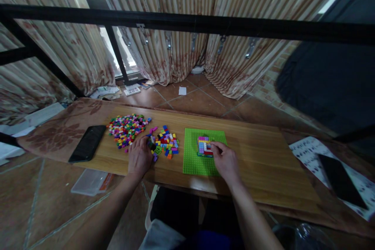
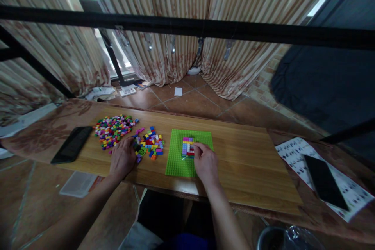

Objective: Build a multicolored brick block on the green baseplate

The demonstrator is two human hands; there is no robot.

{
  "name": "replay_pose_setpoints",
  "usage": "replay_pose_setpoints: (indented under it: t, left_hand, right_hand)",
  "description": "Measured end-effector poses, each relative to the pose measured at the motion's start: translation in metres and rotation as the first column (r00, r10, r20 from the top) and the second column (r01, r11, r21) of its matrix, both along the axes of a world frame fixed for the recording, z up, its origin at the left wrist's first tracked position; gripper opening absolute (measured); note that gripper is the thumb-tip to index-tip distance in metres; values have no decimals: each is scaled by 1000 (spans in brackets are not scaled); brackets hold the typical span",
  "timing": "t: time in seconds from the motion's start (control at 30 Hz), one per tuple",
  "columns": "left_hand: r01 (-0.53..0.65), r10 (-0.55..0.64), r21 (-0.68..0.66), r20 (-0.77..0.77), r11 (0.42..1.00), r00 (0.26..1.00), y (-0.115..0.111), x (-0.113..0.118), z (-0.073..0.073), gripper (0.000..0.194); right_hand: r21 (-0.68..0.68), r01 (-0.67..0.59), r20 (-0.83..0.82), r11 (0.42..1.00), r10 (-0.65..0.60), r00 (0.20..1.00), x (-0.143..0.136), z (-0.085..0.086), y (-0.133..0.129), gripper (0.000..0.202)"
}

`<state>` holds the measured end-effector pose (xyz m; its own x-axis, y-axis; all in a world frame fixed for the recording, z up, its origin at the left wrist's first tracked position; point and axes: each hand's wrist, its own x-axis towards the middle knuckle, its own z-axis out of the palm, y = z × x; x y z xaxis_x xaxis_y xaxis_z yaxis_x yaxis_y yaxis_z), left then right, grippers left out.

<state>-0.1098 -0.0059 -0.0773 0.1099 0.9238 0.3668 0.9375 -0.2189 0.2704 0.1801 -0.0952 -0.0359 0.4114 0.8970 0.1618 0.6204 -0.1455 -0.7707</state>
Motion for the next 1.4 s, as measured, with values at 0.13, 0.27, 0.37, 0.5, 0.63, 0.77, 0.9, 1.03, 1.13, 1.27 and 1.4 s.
replay_pose_setpoints:
  t: [0.13,0.27,0.37,0.5,0.63,0.77,0.9,1.03,1.13,1.27,1.4]
  left_hand:
    - [6,-6,2,6,1000,1000,0,-1,-1,35]
    - [5,-5,17,1,1000,1000,0,-1,-2,34]
    - [-1,1,10,3,1000,1000,0,0,-1,34]
    - [-10,10,0,6,1000,1000,0,0,0,35]
    - [-11,10,6,2,1000,1000,-1,1,0,35]
    - [-6,6,8,8,1000,1000,-1,1,2,34]
    - [-6,6,2,10,1000,1000,-1,1,2,35]
    - [-4,4,-3,9,1000,1000,-1,1,1,36]
    - [-11,11,-5,7,1000,1000,-2,1,0,35]
    - [-18,18,-5,-7,1000,1000,-2,2,-1,34]
    - [-25,25,-4,-3,1000,1000,-2,2,-1,35]
  right_hand:
    - [9,-41,17,999,40,999,-1,-1,1,29]
    - [17,-49,37,999,48,998,-6,0,3,29]
    - [18,-28,28,999,28,999,-7,0,4,29]
    - [12,-23,-3,1000,23,1000,-5,-1,4,27]
    - [27,-37,-48,999,38,998,-4,-3,5,28]
    - [21,-25,-52,999,26,998,-5,-3,6,29]
    - [26,20,-74,999,-18,997,-7,-3,7,28]
    - [47,69,-149,997,-61,987,-10,-7,9,25]
    - [69,78,-198,995,-63,978,-12,-11,10,24]
    - [81,74,-195,994,-57,979,-12,-13,11,24]
    - [89,43,-163,995,-28,986,-11,-10,10,25]
